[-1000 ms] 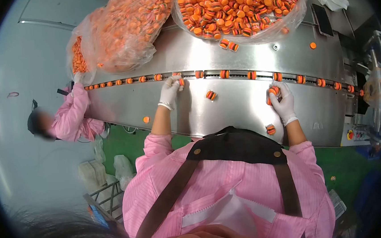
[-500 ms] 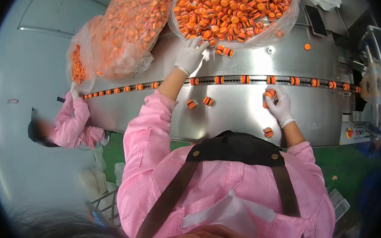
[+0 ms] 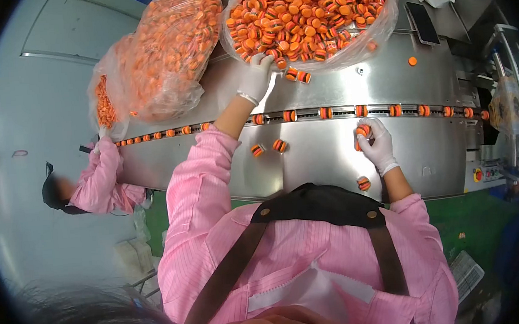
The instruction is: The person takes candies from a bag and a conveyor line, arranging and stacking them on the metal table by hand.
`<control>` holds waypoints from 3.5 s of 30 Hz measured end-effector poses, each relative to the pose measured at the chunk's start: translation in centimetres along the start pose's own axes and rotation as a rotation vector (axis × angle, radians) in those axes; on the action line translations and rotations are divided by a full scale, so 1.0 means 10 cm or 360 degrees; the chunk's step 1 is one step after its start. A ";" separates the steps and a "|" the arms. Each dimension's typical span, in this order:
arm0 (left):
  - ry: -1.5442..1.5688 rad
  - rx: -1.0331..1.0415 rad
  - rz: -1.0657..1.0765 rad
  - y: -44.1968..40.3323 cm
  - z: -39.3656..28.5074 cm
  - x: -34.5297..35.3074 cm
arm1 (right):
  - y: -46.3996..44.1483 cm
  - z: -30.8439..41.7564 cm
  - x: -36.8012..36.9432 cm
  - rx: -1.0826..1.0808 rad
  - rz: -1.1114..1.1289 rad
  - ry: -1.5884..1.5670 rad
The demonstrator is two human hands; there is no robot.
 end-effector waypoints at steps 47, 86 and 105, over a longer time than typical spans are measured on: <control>0.0956 -0.0222 -0.0921 0.19 0.10 -0.99 | -0.01 0.08 -0.05 -0.0085 -0.0094 -0.0074; 0.1441 -0.0633 -0.0877 2.28 0.08 0.56 | 0.55 0.84 1.18 -0.0031 0.0166 -0.0720; 0.1369 -0.0646 -0.0938 2.25 0.03 0.51 | 0.24 0.62 1.11 0.0325 -0.0011 -0.0851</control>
Point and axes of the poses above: each hand's wrist, its own y-axis away from the middle knuckle, its own x-axis out of the palm, z = x × y, the point moved 10 cm from there along -y, towards the middle knuckle, and after that the axes turned 13 degrees about y, right-handed, at the moved point
